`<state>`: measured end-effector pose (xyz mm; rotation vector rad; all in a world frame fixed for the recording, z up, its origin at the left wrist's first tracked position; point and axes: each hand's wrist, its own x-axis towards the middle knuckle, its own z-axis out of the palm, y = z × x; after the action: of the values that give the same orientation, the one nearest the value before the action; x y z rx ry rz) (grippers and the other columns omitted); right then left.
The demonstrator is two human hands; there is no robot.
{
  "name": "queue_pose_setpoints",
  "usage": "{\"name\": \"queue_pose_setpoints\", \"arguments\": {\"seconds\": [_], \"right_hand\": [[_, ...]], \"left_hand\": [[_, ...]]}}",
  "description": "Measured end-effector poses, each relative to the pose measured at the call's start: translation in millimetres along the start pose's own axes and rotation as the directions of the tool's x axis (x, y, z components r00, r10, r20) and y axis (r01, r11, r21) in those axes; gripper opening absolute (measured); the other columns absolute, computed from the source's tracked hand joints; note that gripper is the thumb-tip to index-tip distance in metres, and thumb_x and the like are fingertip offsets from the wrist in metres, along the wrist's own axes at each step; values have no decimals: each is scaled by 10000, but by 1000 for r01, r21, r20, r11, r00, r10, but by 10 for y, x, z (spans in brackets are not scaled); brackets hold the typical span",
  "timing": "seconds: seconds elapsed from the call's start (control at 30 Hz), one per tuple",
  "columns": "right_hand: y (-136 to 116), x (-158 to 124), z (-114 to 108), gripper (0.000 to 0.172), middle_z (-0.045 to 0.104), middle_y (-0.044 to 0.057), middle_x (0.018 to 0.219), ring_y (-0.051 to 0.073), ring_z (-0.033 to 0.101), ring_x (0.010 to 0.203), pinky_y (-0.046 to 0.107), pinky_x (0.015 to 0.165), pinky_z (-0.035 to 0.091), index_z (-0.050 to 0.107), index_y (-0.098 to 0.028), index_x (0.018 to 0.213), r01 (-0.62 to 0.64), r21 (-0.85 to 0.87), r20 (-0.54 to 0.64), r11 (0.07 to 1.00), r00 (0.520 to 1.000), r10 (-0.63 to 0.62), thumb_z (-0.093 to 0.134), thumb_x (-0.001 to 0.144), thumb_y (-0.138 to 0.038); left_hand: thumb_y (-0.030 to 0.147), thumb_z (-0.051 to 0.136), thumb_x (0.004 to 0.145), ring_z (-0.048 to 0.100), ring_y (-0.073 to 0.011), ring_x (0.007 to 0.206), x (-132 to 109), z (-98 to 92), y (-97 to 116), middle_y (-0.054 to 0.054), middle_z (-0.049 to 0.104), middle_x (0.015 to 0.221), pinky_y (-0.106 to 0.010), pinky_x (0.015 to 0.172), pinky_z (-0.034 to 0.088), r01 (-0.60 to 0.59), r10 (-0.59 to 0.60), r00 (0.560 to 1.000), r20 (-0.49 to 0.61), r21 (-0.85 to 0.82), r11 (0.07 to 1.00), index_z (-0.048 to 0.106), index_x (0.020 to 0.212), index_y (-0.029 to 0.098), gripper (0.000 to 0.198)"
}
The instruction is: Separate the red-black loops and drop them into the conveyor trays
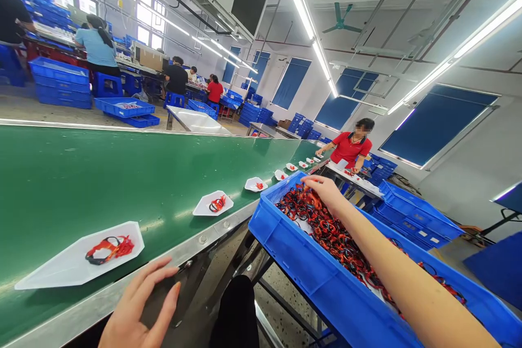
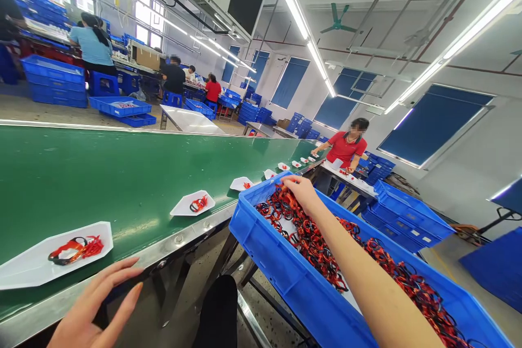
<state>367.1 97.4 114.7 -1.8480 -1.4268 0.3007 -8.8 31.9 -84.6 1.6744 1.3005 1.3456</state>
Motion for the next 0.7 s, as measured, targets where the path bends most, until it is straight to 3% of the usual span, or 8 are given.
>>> {"name": "queue_pose_setpoints", "arguments": {"seconds": [0.07,0.1,0.2,0.23,0.3,0.37,0.43,0.7], "right_hand": [[-418,-58,163,323,675,33,697,123,581,529,240,547,462,663,-119,982,60,123,33,991,997,-65,497,773,-302],[-630,-124,298,333,677,30,709,124,587,534,237,539,467,658,-127,1000,87,177,66,980,993,-100,503,773,-314],[-1165,-483,892,258,666,-4,684,113,589,521,216,509,468,671,-160,940,162,312,206,936,950,-234,501,783,-275],[-1286,-645,1127,240,658,-14,664,107,578,508,207,490,458,666,-167,909,223,386,284,895,895,-345,466,802,-246],[-1425,-984,1588,223,664,-27,691,109,588,539,213,517,464,650,-203,877,393,410,380,823,747,-546,433,821,-202],[-1457,-1274,1977,174,674,-12,800,135,609,669,236,602,471,636,-226,884,640,299,351,708,616,-705,491,792,-199],[-1441,-1458,2262,165,661,8,865,156,599,744,248,633,453,621,-239,916,787,146,302,600,542,-785,519,786,-243],[-1523,-1515,2658,213,636,50,881,198,552,816,307,754,416,586,-214,971,877,55,249,477,450,-857,472,835,-332]], "left_hand": [[474,587,734,462,-284,1192,90,13,253,-21,534,1284,-449,1053,300,284,-262,959,111,-315,905,595,1046,315,350],[505,542,760,463,-280,1196,154,24,388,-27,548,1275,-439,1034,336,407,-344,913,218,-486,773,594,1070,300,375],[587,463,774,461,-311,1207,367,41,705,-91,564,1268,-511,957,413,656,-352,739,575,-734,177,541,1192,252,541],[587,472,771,479,-321,1190,428,32,752,-105,569,1262,-536,938,419,683,-308,703,641,-729,42,525,1216,248,562],[502,501,794,560,-311,1092,510,-19,743,-109,616,1188,-532,883,459,659,-265,703,660,-745,-106,545,1195,236,483],[354,517,813,636,-254,936,538,-110,631,-84,675,1046,-442,799,518,572,-327,741,587,-806,-151,598,1110,208,341],[250,517,798,658,-204,808,527,-224,488,-56,698,912,-353,711,542,485,-432,750,502,-860,-157,634,1017,186,257],[219,474,799,624,-128,593,538,-505,291,19,654,635,-253,592,530,360,-579,723,376,-921,-147,605,705,191,163]]}}
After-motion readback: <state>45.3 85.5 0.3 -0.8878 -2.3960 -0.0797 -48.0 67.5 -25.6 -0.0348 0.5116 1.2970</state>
